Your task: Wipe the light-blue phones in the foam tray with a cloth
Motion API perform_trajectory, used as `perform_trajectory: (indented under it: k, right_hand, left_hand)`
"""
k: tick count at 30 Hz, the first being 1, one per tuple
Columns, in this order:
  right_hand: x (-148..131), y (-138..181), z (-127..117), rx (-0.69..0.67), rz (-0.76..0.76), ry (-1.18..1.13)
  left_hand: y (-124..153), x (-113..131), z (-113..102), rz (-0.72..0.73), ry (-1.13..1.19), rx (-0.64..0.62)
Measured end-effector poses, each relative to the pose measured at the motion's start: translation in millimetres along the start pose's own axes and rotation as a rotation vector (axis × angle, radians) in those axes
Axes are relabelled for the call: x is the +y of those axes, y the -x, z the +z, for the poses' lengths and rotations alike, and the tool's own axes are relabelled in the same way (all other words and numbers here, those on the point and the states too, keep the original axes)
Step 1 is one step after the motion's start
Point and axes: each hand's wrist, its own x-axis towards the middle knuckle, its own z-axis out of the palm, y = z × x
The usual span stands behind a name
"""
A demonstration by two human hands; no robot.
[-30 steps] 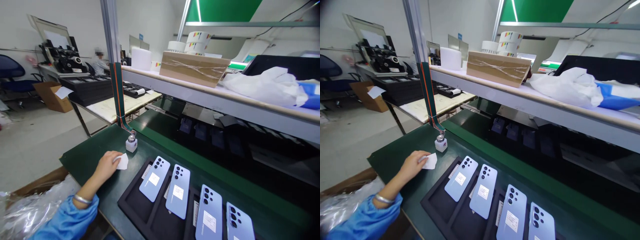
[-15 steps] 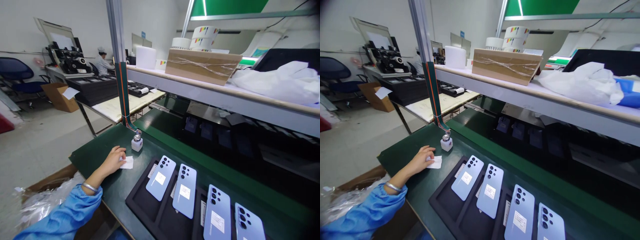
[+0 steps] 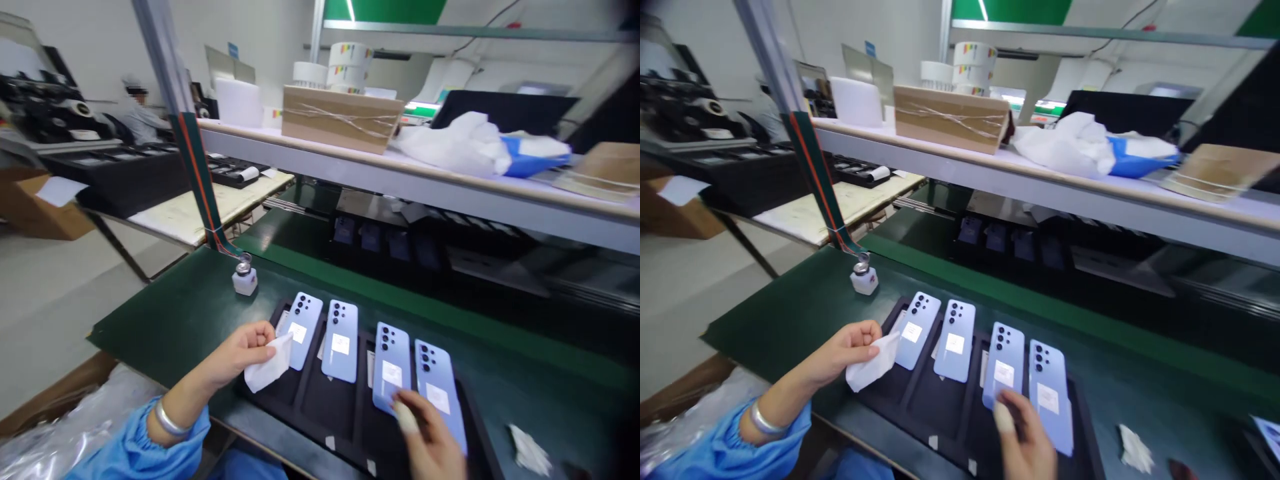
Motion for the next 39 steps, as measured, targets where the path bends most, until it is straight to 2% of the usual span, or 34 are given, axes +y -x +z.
perform_trajectory:
  k: [4, 6, 8, 10, 15, 18, 21, 24, 27, 30, 34, 39]
  right_hand:
    - [-23.8, -8.8, 56.6, -0.371, 0.162, -0.433]
    - [-32.3, -9.6, 75.7, -0.451, 0.243, -0.592]
    - [-35.6, -6.4, 82.7, -0.457, 0.343, -0.697]
    - [-34.3, -2.3, 78.9, -0.401, 0.42, -0.757]
    - [-25.2, -7.5, 48.2, -0.189, 0.455, -0.814]
    - [-22.1, -15.7, 31.2, -0.065, 0.417, -0.766]
    - [-23.6, -15.7, 25.8, 0.01, 0.291, -0.625]
    - [-29.4, -2.5, 33.6, -0.066, 0.194, -0.518]
    - [-34.0, 16.4, 45.3, -0.21, 0.18, -0.514]
    - [-31.8, 28.3, 52.3, -0.251, 0.197, -0.563]
    - [-21.6, 30.6, 53.5, -0.215, 0.193, -0.51]
    - [-12.5, 28.6, 51.9, -0.14, 0.084, -0.17]
  left_hand:
    - [-12.2, -7.1, 46.8, -0.03, 0.096, -0.175]
    - [-15.8, -11.7, 64.0, -0.029, 0.127, -0.219]
    - [-17.3, -15.9, 75.1, -0.031, 0.158, -0.23]
    - [-17.6, -20.2, 79.2, -0.04, 0.175, -0.209]
    - [-17.1, -32.0, 65.9, -0.132, 0.201, -0.1]
    - [-17.4, -36.6, 58.8, -0.157, 0.218, -0.015]
    - [-15.1, -39.9, 69.0, -0.186, 0.228, 0.02]
    - [-9.0, -42.9, 94.4, -0.223, 0.246, -0.07]
    - [-3.6, -44.7, 118.6, -0.157, 0.343, -0.172]
    - [-1.0, -46.7, 131.0, -0.095, 0.456, -0.23]
    - [-1.1, -52.4, 135.2, -0.058, 0.426, -0.196]
    - [-2.0, -58.0, 135.9, 0.006, 0.261, -0.067]
